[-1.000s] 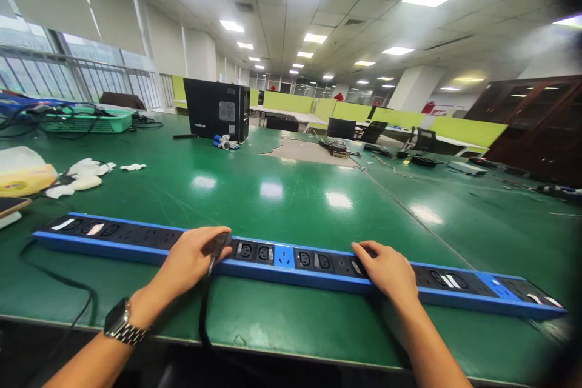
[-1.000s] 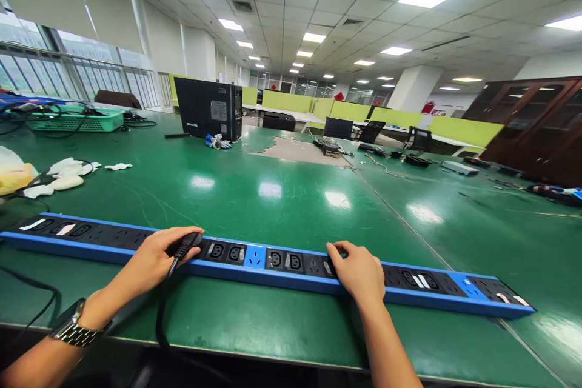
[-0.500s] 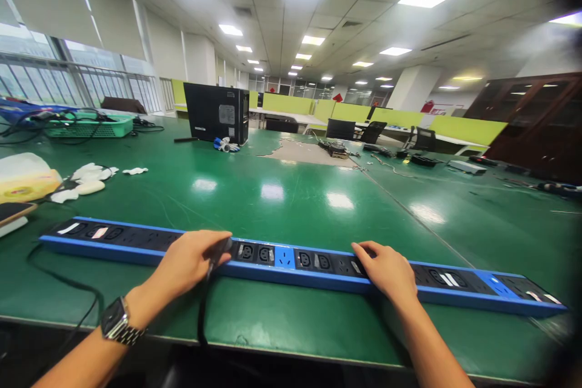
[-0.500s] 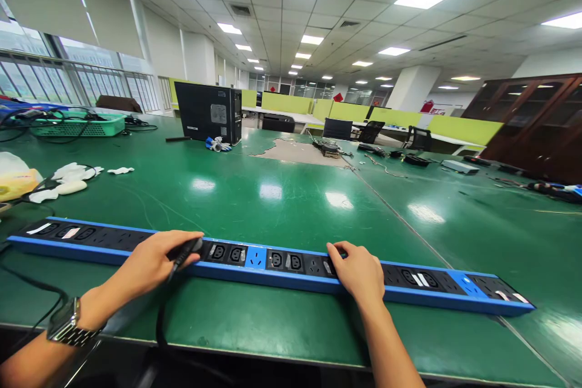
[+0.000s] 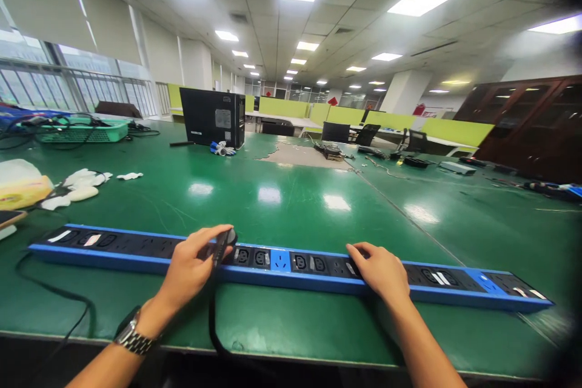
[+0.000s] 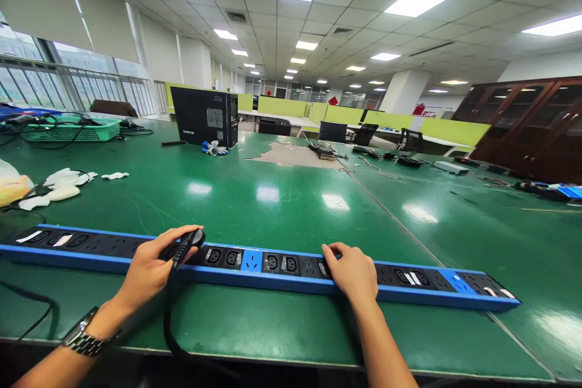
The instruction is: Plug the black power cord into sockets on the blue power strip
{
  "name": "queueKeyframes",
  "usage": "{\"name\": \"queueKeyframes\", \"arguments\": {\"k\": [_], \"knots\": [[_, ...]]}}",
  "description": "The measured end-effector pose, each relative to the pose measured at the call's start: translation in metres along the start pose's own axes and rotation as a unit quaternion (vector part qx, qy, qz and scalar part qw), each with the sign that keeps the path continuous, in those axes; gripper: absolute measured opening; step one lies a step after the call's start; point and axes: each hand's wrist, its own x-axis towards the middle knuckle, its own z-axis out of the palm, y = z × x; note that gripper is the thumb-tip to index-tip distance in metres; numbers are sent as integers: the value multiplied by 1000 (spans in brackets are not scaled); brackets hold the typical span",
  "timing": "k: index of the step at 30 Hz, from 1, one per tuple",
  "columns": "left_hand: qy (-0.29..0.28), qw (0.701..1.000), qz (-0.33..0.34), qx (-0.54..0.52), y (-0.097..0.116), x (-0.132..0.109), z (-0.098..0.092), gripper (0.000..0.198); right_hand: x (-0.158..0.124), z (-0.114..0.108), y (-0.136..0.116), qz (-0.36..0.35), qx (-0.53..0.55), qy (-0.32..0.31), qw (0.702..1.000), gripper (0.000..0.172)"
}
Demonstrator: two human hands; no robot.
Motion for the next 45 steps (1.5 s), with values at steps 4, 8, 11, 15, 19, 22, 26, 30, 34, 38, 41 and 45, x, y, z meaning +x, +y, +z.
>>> {"name": "queueKeyframes", "arguments": {"k": [4, 8, 11, 15, 19, 22, 26, 30, 34, 38, 41, 45], "knots": [[-58, 998, 23, 14, 29, 15, 35, 29, 0, -1, 0, 2, -2, 1, 1000, 49], [-139, 989, 11, 44, 44, 22, 67, 28, 0, 0, 0, 5, -1, -3, 1000, 48], [-160, 985, 17, 67, 46, 20, 76, 30, 0, 0, 0, 7, 1, -3, 1000, 47], [-164, 982, 52, 76, 44, 12, 75, 38, -1, -1, -1, 10, 2, -2, 1000, 47], [-167, 981, 59, 81, 42, 11, 76, 40, -2, -2, -2, 8, 2, -1, 1000, 47], [-177, 979, 74, 69, 40, 13, 78, 44, -2, -2, -3, 5, 1, -2, 1000, 46], [-156, 982, 95, 55, 36, 9, 80, 44, -3, -4, -3, 7, -2, 0, 1000, 47], [-111, 985, 126, 31, 34, 6, 80, 43, -2, -3, -3, 5, -2, 3, 1000, 47], [-55, 992, 99, -48, 50, 18, 83, 34, -1, 0, 0, 8, -3, 8, 1000, 47], [-127, 990, 63, -25, 79, 34, 112, 30, -1, 1, 0, 8, -2, 11, 1000, 47], [-184, 980, 76, 17, 98, 37, 142, 32, -2, -1, -1, 0, -2, 11, 1000, 47], [-215, 970, 91, 62, 111, 36, 163, 25, -3, -3, -2, -13, -2, 13, 1000, 46]]}}
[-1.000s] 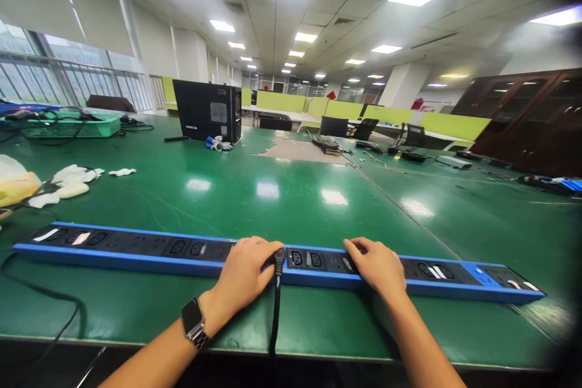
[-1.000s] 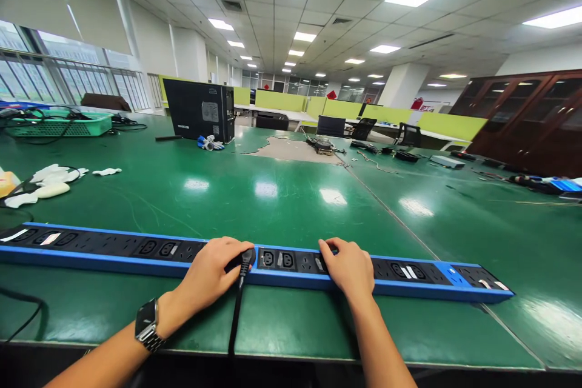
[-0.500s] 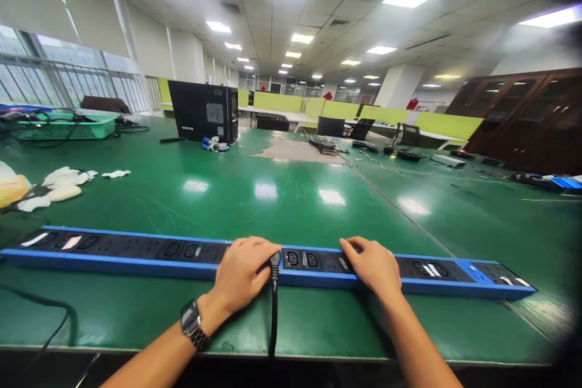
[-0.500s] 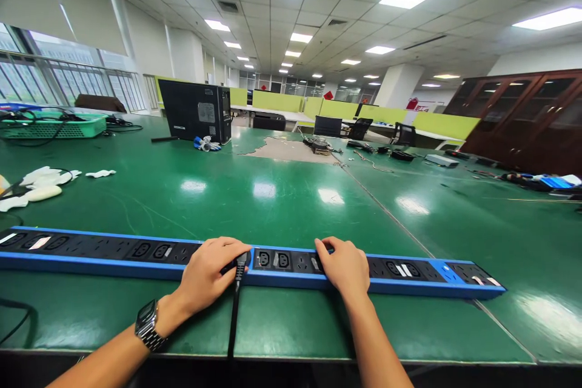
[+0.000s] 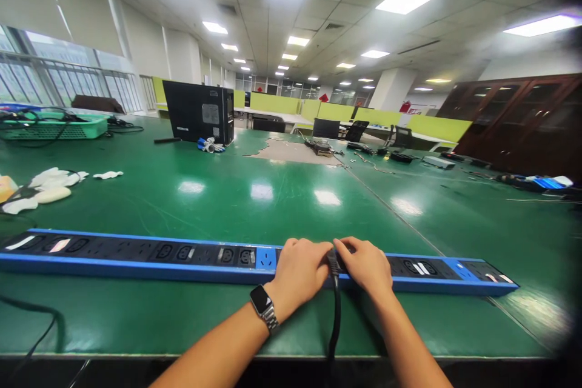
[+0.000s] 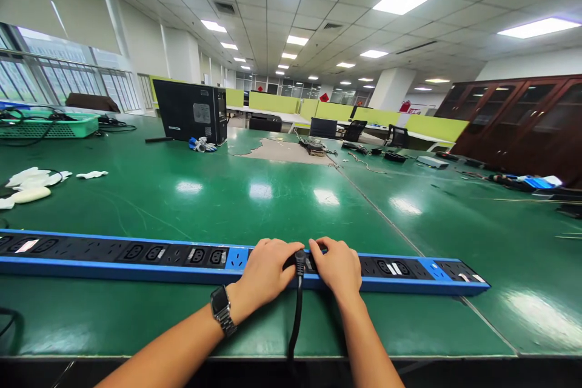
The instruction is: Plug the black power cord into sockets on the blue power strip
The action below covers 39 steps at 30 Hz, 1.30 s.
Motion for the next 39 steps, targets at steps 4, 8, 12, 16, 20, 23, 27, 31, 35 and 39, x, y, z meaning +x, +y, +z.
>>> {"name": "queueKeyframes", "arguments": {"k": [4, 8, 12, 16, 20, 23, 27, 31, 35, 39], "knots": [[-13, 1000, 1, 26, 2, 0, -3, 25, -1, -1, -1, 0, 1, 4, 1000, 45], [-23, 999, -10, 31, 3, 1, -7, 28, -2, -2, -2, -1, 4, 2, 1000, 46], [-34, 997, -6, 69, 9, 5, -8, 21, -3, -2, -2, -3, 3, 1, 1000, 45], [-50, 994, -28, 93, 8, 9, -11, 16, -2, -1, -2, 7, 2, 0, 1000, 45], [-56, 994, -41, 88, -5, 9, -14, 15, -2, -1, -1, 9, 5, 1, 1000, 45], [-62, 994, -31, 80, -10, 9, -15, 17, -2, -1, -2, 11, 6, 4, 1000, 45], [-60, 995, -20, 81, -3, 8, -14, 15, -3, -1, -2, 4, 6, 6, 1000, 45], [-47, 995, -2, 90, 6, 4, -11, 13, -3, -1, -2, 2, 7, 8, 1000, 45], [-46, 995, -2, 92, 5, 1, -7, 17, -3, -2, -2, 3, 6, 6, 1000, 44], [-49, 995, 17, 82, 0, -5, -3, 33, -3, -2, -3, 4, 7, 4, 1000, 45]]}}
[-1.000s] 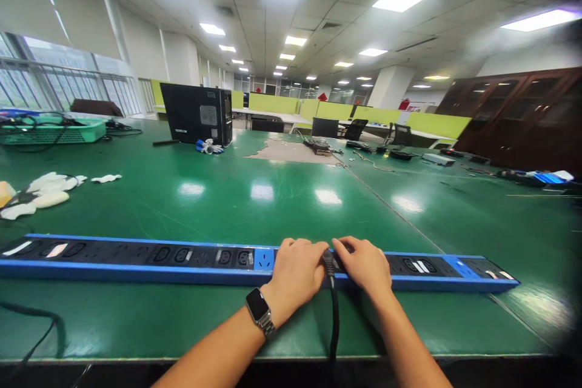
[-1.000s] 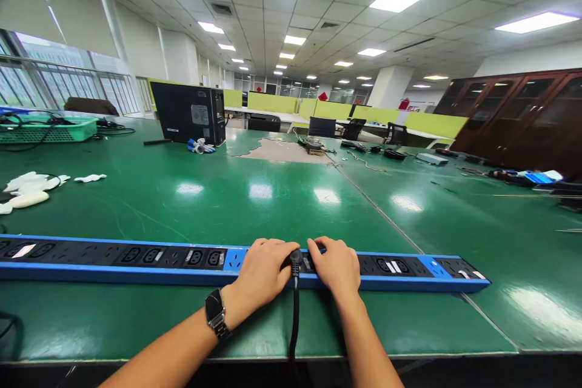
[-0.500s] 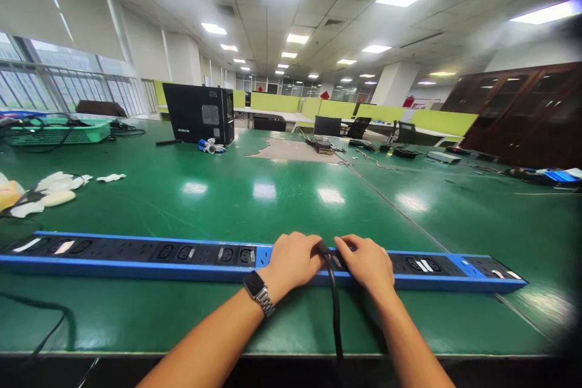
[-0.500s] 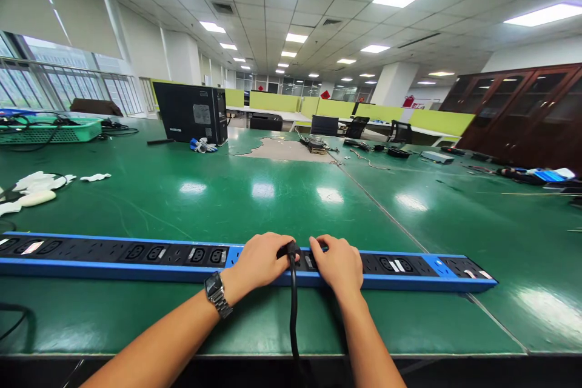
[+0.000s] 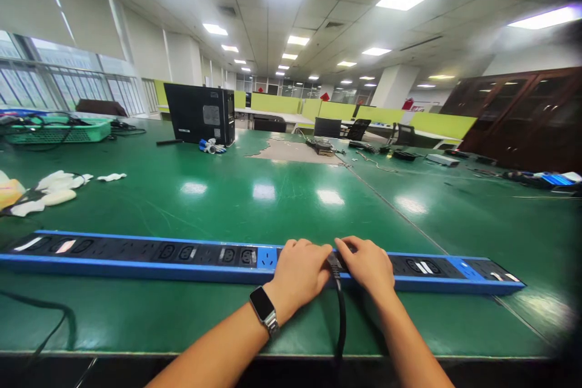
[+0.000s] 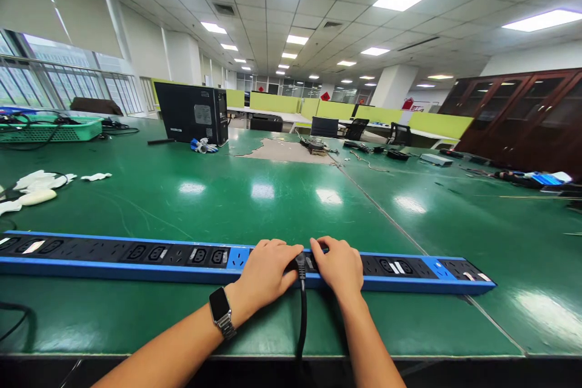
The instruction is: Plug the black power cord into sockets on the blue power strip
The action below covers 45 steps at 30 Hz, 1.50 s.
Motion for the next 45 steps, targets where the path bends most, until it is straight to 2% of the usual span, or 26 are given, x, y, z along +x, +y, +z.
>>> {"name": "queueKeyframes", "arguments": {"k": [5, 7, 11, 13, 18, 21, 23, 26, 29, 31, 32, 34, 37, 45], "knots": [[27, 999, 44, 8, -3, -7, 7, 70, 0, -1, -1, -3, 3, -1, 1000, 44], [42, 997, 60, 17, -1, -7, 9, 65, 0, -1, -1, -6, 4, -2, 1000, 43], [49, 995, 82, 30, 2, -3, 9, 34, 1, 1, 1, -5, 4, -2, 1000, 43], [44, 994, 85, 46, 2, 0, 8, 27, 1, 1, 1, -4, 3, -2, 1000, 44], [29, 987, 131, 86, 1, 5, 7, 27, 0, 0, 0, -4, 0, -4, 1000, 46], [46, 983, 154, 87, 1, 7, 4, 29, -1, -2, -1, -1, -2, -6, 1000, 44], [87, 982, 154, 70, 0, 8, -2, 31, -1, -2, -1, 2, -3, -5, 1000, 42], [191, 972, 133, 7, -11, 4, -17, 32, -1, -1, 0, 7, -4, -4, 1000, 43], [310, 941, 64, -116, -34, -10, -36, 31, 1, 1, 2, 16, 1, -4, 1000, 46], [349, 917, -2, -194, -53, -26, -46, 28, 1, 1, 2, 18, 4, -3, 1000, 45], [349, 910, -29, -222, -61, -34, -49, 27, 1, 2, 1, 17, 5, -3, 1000, 45], [317, 915, -51, -247, -74, -50, -52, 22, 1, 2, 1, 16, 7, -3, 1000, 45], [274, 933, -26, -232, -83, -67, -48, 16, 1, 2, 1, 13, 6, -3, 1000, 45], [243, 954, 39, -173, -83, -71, -25, 19, 2, 4, 3, 12, 0, -1, 1000, 45]]}}
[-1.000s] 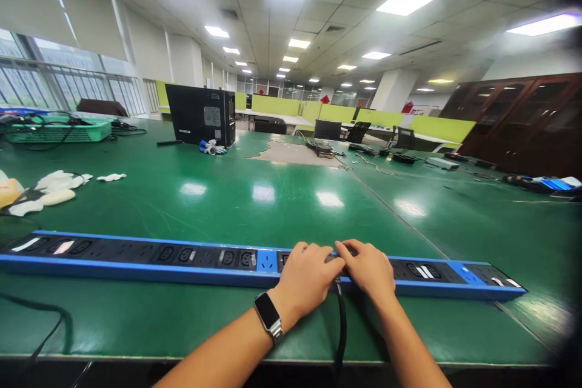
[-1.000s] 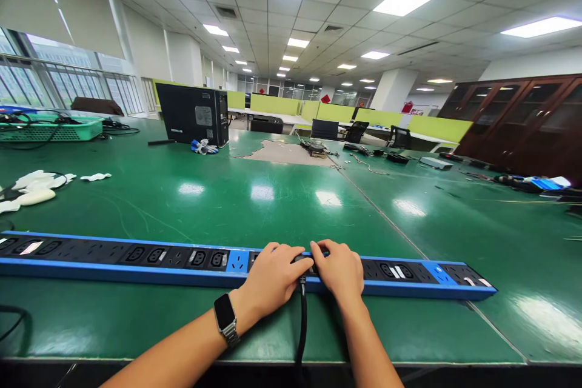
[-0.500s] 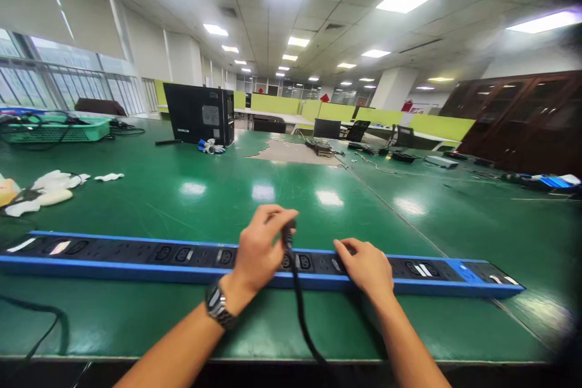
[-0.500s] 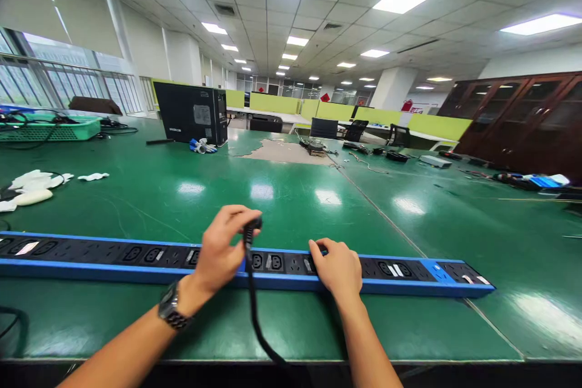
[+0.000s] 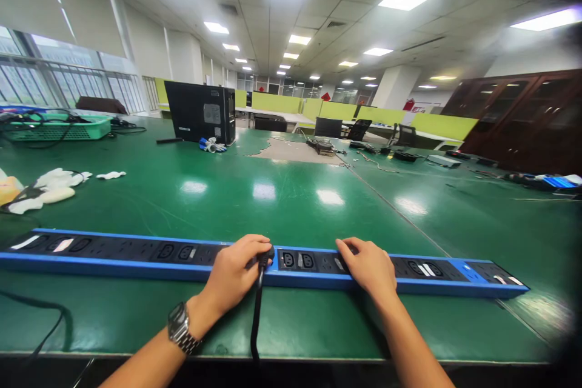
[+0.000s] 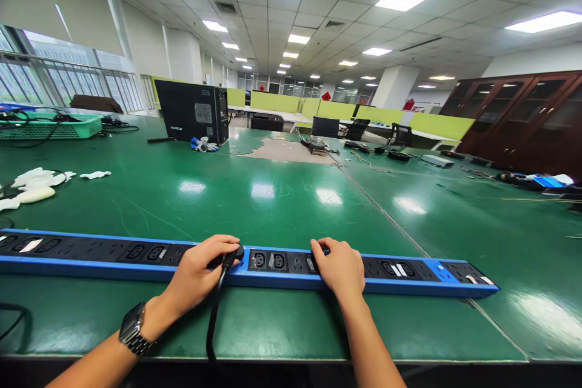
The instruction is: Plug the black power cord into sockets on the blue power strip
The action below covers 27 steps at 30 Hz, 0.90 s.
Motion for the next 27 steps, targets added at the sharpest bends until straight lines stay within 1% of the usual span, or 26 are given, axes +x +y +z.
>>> {"name": "queueKeyframes", "arguments": {"k": [4, 6, 10, 13, 16, 19, 22, 27], "knots": [[-35, 998, 15, 53, -1, 1, 1, 23, 0, 1, 1, -2, 0, 1, 1000, 45], [-43, 996, 23, 71, -2, 0, 0, 24, 0, 1, 1, -4, -1, 1, 1000, 45], [-26, 995, 44, 84, -4, -4, 0, 27, -1, 1, 0, -6, -3, 2, 1000, 44], [-22, 997, 32, 65, -4, -4, 1, 27, -1, 1, 0, -7, -4, 3, 1000, 45], [-55, 997, 19, 55, -3, -1, 1, 30, -2, 2, 0, -5, -6, 5, 1000, 46], [-77, 994, 25, 70, -1, 2, 1, 34, -3, 2, -1, -6, -9, 8, 1000, 45], [-77, 992, 38, 89, -1, 0, 2, 36, -3, 2, -1, -10, -10, 11, 1000, 44], [-57, 992, 49, 101, -3, -5, 5, 35, -4, 1, -1, -15, -7, 11, 1000, 45]]}}
